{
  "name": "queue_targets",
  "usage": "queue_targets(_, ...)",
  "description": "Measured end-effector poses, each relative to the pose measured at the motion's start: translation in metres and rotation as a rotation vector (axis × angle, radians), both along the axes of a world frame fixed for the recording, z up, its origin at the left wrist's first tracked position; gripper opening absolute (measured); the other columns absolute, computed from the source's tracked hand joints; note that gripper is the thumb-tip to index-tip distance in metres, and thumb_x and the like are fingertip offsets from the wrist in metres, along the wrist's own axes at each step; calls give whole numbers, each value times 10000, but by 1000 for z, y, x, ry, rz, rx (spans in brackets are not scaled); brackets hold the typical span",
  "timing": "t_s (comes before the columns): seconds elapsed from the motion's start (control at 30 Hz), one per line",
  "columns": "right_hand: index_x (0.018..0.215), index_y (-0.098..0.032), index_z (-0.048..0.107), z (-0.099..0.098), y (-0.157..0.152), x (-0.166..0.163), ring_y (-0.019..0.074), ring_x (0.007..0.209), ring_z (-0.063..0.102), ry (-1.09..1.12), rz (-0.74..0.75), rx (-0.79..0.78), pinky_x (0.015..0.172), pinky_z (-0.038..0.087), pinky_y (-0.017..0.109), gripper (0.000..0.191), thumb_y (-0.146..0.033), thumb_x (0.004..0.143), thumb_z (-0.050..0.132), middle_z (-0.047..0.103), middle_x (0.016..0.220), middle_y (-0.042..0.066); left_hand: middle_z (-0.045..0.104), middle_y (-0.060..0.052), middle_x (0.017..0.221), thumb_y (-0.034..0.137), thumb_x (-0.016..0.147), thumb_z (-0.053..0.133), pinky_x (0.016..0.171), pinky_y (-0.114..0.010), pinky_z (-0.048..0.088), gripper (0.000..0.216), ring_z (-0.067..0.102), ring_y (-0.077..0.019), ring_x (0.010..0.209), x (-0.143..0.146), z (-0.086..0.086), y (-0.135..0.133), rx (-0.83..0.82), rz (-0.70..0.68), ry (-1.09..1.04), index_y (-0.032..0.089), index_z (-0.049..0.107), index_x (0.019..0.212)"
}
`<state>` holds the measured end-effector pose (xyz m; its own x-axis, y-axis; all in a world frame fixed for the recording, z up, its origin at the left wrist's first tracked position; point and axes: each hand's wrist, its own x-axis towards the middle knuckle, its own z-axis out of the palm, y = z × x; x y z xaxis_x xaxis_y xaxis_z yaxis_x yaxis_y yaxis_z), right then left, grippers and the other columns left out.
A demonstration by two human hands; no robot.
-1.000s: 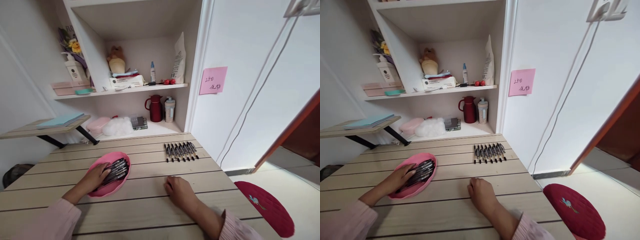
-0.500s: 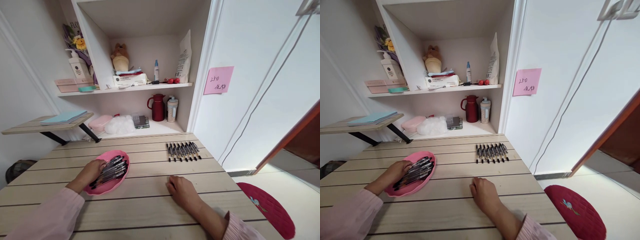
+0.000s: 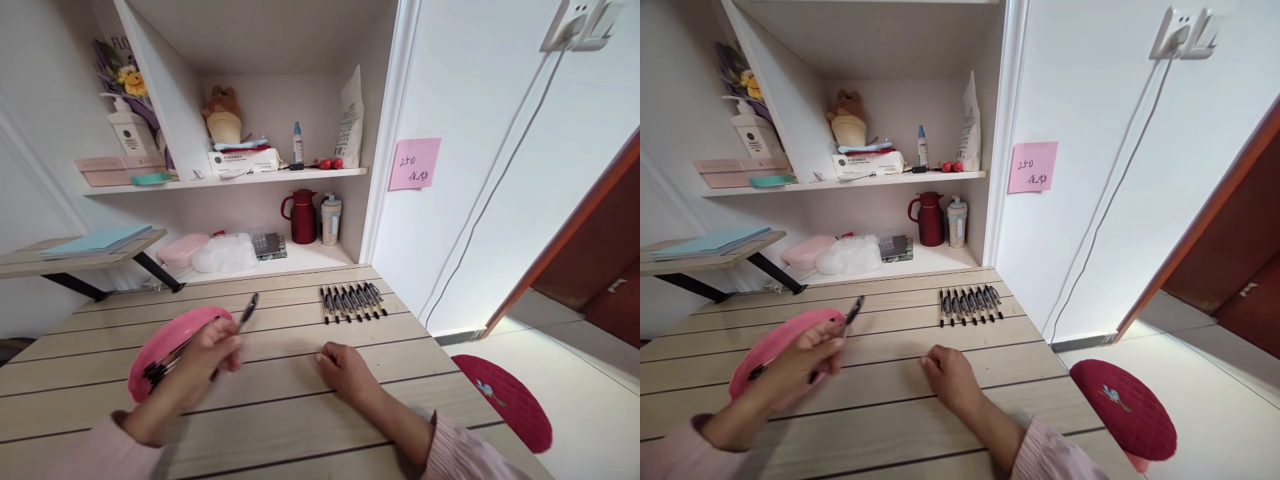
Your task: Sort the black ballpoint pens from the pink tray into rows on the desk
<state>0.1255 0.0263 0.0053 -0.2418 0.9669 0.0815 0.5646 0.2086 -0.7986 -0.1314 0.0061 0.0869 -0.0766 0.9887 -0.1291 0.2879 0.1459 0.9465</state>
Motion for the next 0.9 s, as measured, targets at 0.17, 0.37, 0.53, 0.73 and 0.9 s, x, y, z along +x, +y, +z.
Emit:
queue_targets(0.17,810,-156,534,21,27,-19,106,563,523,743,-96,-324,472,324,202,432,-573,735,448,589,692,26,522,46,590,307,667,579,364,-174,231,222,413,-46,374,87,-36,7,-107,-65,-412,189,515,843)
queue_targets(0.37,544,-176,453,6,54,-37,65,417,381,786,-238,-137,415,253,195,375,-473,543,682,414,424,-77,519,57,550,230,637,618,324,-181,174,128,397,-40,315,117,-74,35,-58,35,-410,189,517,705)
queue_targets(0.53,560,-169,474,-6,56,-37,52,404,356,835,-203,-167,414,261,195,342,-446,575,673,426,431,-77,509,65,516,236,657,615,310,-165,158,114,371,-31,307,115,-83,34,-97,-24,-482,185,514,674)
queue_targets(0.73,601,-164,473,1,54,-31,75,386,454,948,-18,-309,408,328,202,379,-491,585,664,505,465,-44,492,56,527,342,666,625,309,-145,132,235,263,1,294,103,-74,33,-286,-224,-643,138,567,768)
queue_targets(0.9,620,-176,450,-2,51,-33,44,331,375,996,-84,-347,355,282,173,399,-510,586,666,472,436,-74,544,46,597,319,646,664,344,-145,261,227,432,-29,375,111,-81,31,-223,-169,-723,168,504,703)
